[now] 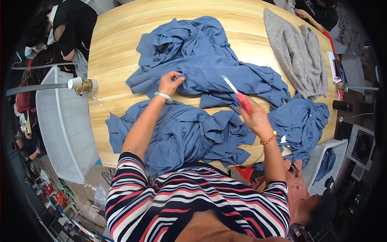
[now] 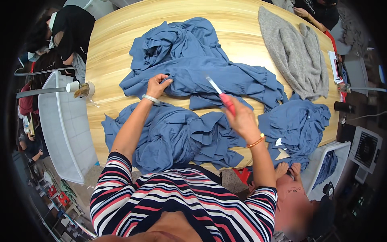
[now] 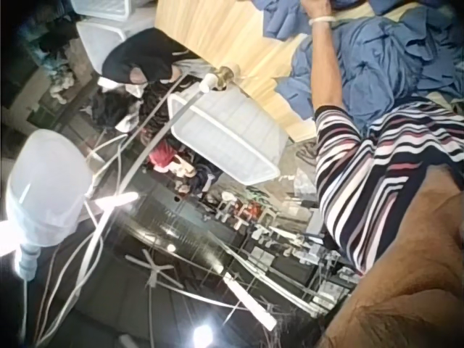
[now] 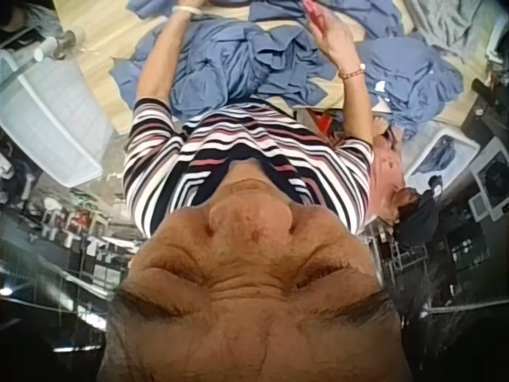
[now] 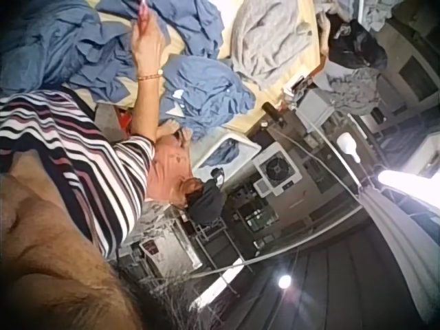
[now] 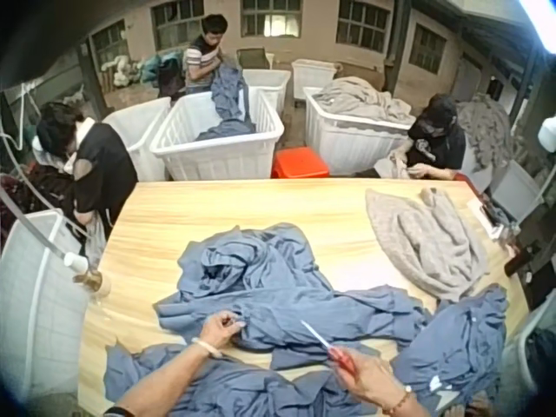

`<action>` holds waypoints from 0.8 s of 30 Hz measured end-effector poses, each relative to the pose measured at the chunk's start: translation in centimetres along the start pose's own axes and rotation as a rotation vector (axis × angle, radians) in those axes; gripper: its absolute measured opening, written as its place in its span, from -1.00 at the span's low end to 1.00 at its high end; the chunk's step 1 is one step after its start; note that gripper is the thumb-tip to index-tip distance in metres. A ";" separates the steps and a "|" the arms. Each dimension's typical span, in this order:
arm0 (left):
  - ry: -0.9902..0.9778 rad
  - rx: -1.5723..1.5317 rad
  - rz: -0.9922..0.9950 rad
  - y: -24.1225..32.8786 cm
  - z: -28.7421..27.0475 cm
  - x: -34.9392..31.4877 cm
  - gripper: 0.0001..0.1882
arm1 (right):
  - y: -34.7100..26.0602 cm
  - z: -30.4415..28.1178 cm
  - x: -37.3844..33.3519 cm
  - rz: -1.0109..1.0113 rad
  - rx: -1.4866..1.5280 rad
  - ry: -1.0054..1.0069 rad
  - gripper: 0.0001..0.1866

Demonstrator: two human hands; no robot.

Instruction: Trim excess threads from sewn garments using scissors.

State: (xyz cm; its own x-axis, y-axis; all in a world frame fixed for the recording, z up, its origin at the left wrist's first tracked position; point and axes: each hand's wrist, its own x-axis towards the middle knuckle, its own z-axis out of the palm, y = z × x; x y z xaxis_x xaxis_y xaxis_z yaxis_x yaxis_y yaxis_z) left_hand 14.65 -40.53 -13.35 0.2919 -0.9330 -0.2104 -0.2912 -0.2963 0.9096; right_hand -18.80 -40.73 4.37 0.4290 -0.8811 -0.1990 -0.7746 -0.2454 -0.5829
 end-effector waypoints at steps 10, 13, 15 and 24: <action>-0.154 -0.463 -0.265 -1.0 1.3 -4.2 -0.78 | -4.6 3.6 0.5 -0.121 -0.195 -0.288 -0.67; -0.114 -0.587 -0.279 -0.9 1.3 -5.6 -0.73 | -5.0 3.8 -0.3 -0.100 -0.255 -0.260 -0.68; -0.129 -0.499 -0.292 -1.8 1.0 -6.4 -0.75 | -4.8 4.2 -0.9 -0.235 -0.181 -0.383 -0.69; -0.182 -0.851 -0.354 -4.0 -0.9 -8.1 -0.68 | -5.6 4.3 -2.4 -0.249 -0.203 -0.399 -0.73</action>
State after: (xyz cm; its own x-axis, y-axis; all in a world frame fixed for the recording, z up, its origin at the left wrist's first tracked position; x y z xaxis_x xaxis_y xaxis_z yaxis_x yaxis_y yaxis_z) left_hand 14.23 -31.62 -14.95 0.0681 -0.8559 -0.5126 0.5726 -0.3872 0.7226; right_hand -13.46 -35.53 4.75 0.7253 -0.5728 -0.3818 -0.6840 -0.5367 -0.4941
